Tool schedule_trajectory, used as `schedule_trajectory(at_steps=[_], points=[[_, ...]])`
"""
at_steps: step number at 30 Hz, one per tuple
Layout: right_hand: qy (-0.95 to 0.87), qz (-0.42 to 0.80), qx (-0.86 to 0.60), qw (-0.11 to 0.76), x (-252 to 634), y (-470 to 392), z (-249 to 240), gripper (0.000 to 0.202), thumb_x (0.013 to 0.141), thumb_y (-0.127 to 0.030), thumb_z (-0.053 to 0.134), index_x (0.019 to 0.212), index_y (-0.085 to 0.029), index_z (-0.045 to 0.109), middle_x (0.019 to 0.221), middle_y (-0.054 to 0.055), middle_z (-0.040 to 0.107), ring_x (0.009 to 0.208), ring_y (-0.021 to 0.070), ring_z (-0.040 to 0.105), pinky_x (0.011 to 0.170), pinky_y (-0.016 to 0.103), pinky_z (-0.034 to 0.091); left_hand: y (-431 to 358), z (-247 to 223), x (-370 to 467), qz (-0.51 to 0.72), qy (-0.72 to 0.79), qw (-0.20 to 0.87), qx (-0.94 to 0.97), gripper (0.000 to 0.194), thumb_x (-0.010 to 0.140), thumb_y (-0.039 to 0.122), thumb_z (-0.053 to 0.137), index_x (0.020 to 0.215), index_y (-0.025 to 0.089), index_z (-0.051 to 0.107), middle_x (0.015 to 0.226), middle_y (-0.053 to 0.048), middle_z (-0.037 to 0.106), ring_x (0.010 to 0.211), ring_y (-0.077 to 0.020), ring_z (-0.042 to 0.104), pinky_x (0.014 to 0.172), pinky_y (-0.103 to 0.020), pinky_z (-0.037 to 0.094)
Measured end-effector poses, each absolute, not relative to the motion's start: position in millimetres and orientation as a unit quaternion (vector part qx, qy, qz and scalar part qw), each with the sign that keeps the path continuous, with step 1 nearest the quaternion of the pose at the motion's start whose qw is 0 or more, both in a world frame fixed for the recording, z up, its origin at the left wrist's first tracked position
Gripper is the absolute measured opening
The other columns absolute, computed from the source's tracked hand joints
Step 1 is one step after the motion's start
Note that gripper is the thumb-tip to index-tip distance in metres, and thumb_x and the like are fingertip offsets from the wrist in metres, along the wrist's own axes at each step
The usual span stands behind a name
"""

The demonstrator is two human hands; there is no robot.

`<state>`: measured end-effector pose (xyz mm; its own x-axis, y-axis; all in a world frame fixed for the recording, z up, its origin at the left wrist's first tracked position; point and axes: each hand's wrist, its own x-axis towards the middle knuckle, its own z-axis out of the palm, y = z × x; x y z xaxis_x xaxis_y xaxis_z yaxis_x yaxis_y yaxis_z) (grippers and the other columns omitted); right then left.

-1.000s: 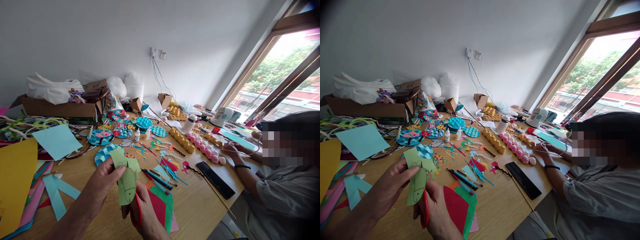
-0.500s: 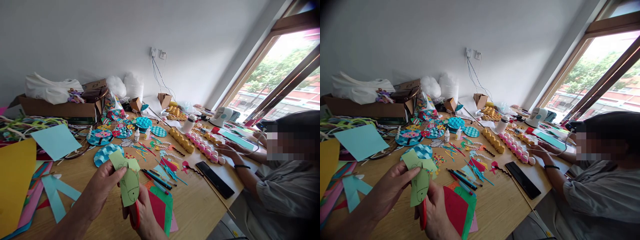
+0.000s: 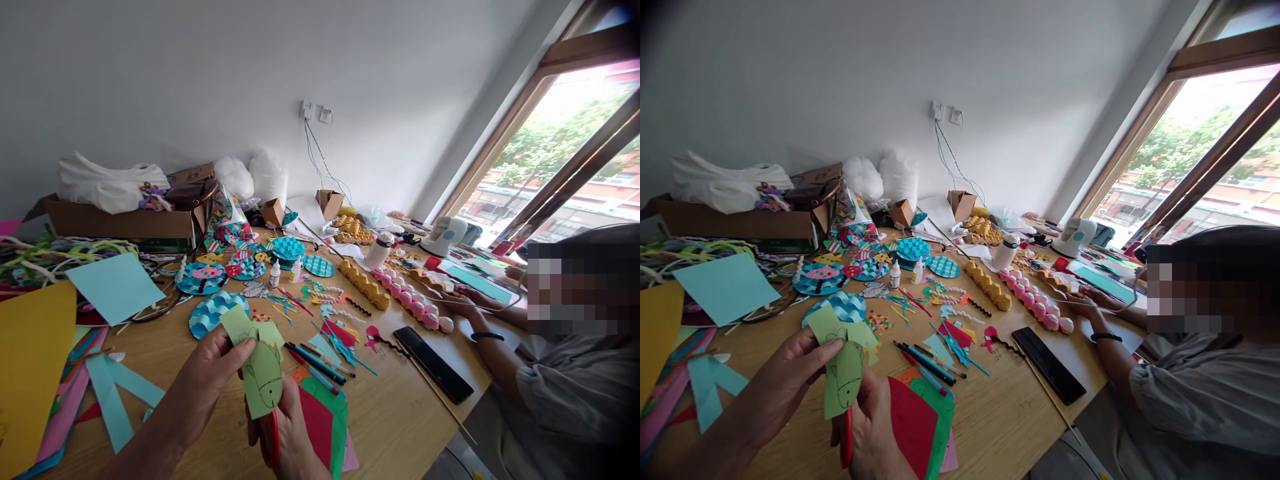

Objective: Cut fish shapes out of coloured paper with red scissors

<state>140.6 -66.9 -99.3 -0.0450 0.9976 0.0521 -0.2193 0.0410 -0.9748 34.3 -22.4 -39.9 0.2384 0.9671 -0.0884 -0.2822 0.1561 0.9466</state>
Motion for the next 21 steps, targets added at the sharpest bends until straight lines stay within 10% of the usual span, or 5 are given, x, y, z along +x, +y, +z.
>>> schedule_trajectory(at_steps=[21], points=[[-0.464,0.556,-0.417,0.549,144,-69,-90,0.051,0.077,-0.067,0.055,0.063,-0.018,0.049,0.047,-0.007,0.037,0.041,0.0062,0.035,0.039,0.018,0.031,-19,-49,29,0.457,0.398,0.660,0.444,0.018,0.074,0.037,0.072,0.082,0.020,0.069,0.071,0.002,0.071,0.074,-0.0187,0.061,0.070,-0.027,0.048]])
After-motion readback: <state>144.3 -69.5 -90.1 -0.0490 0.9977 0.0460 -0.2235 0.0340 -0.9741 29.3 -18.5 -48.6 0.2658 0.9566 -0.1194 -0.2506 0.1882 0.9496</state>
